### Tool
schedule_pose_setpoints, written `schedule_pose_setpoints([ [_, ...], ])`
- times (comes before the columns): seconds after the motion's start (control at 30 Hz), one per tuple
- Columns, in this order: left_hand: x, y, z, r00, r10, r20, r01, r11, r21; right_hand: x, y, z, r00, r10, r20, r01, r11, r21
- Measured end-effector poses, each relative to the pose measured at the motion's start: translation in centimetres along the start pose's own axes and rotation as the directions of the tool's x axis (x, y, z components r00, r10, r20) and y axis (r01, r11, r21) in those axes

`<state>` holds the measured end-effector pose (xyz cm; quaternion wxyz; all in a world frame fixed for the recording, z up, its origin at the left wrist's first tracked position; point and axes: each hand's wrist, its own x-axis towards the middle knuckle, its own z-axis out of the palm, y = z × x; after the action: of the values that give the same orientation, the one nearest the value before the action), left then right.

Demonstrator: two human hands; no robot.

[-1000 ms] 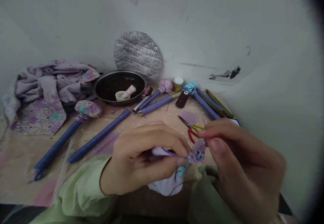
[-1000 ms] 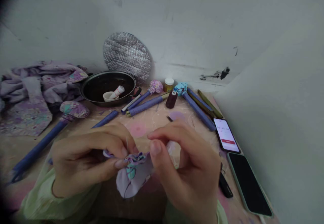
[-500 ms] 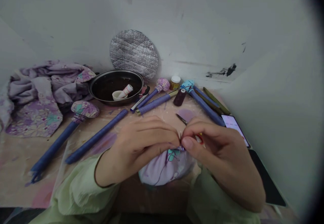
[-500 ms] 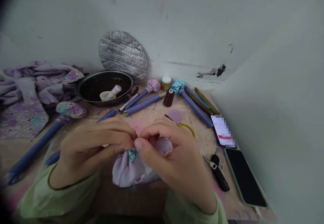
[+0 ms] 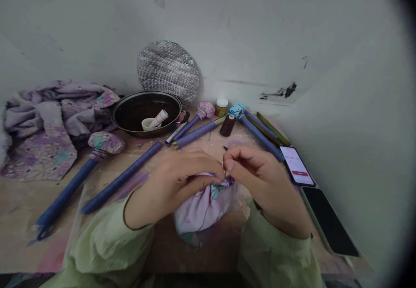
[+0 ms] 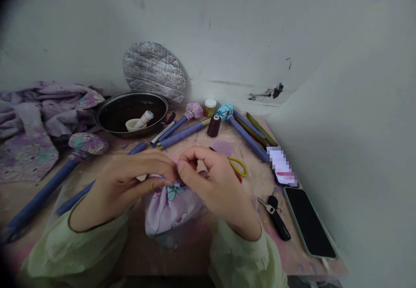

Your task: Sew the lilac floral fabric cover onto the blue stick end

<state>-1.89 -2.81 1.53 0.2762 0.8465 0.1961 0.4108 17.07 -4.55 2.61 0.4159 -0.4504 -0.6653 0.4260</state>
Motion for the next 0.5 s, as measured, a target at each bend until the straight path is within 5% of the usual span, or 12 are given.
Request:
schedule_pose_setpoints([
  [0.23, 0.2, 0.2, -0.2, 0.986, -0.159, -0.043, 0.160, 0.987, 0.018, 1.2, 0.6, -0.3, 0.996, 0.078, 0.049, -0.085, 0.981, 0.173],
  [0.5, 0.3, 0.0, -0.4, 0.969, -0.230, -0.086, 0.229, 0.973, -0.019, 2.4, 0.2, 0.0, 0.996, 0.056, 0.071, -0.066, 0.988, 0.143],
])
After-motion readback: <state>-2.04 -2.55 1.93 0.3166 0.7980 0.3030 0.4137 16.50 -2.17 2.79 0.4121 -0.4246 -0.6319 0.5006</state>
